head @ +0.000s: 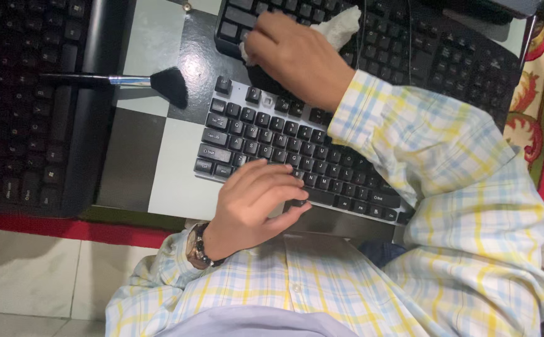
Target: The person sits on the floor and cleans a computer keyboard. They use a cloth to wipe the keys and the keyboard surface, and occasionally use a small tool to remove debris from between the keys. The person also removes individual keycaps to clean them separately before placing them back.
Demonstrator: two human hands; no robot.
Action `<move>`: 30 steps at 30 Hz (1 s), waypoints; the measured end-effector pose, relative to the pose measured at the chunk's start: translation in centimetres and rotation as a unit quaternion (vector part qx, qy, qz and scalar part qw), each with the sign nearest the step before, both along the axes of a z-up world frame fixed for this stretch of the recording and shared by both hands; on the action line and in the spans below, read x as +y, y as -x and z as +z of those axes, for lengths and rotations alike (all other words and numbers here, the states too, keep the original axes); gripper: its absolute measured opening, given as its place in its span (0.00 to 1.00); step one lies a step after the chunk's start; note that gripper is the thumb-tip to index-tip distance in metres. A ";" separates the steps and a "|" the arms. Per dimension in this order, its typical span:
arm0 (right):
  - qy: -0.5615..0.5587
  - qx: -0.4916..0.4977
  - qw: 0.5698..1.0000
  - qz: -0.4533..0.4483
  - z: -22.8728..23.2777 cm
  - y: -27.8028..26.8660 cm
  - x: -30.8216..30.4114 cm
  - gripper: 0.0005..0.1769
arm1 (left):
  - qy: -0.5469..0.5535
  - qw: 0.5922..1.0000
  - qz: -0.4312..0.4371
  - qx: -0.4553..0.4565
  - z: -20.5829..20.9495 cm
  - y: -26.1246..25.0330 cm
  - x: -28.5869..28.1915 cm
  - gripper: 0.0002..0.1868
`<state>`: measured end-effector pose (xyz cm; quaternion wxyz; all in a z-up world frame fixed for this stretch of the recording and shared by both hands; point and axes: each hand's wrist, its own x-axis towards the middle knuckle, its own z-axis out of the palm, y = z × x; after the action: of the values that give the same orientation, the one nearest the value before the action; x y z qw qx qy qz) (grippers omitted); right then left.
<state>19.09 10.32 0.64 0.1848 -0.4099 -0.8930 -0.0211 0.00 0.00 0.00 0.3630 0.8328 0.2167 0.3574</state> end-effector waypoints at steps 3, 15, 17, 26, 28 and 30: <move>0.007 0.020 1.000 -0.004 2.0 0.2 -1.2 0.14 | 0.023 0.995 0.079 -0.064 0.8 0.9 0.2 0.13; 0.153 0.129 0.975 -0.096 7.0 -4.2 -6.7 0.06 | 0.170 0.970 0.172 0.013 1.1 4.3 2.0 0.12; 0.181 0.149 0.966 -0.111 6.8 -4.1 -7.0 0.06 | 0.181 0.968 0.172 0.016 1.1 4.4 1.6 0.12; 0.160 0.129 0.976 0.069 4.7 0.4 -5.3 0.13 | 0.183 0.963 0.197 0.009 1.3 4.8 0.3 0.12; 0.166 0.073 0.981 0.063 4.5 1.0 -5.1 0.11 | 0.171 0.964 0.202 0.020 1.5 4.7 0.4 0.12; 0.163 0.040 0.986 0.012 4.6 1.0 -5.3 0.09 | 0.160 0.965 0.209 0.003 1.6 4.8 0.5 0.12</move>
<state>18.06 5.06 5.27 0.1516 -0.4245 -0.8811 0.1430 -4.76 0.50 1.61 0.4082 0.7014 0.4412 0.3831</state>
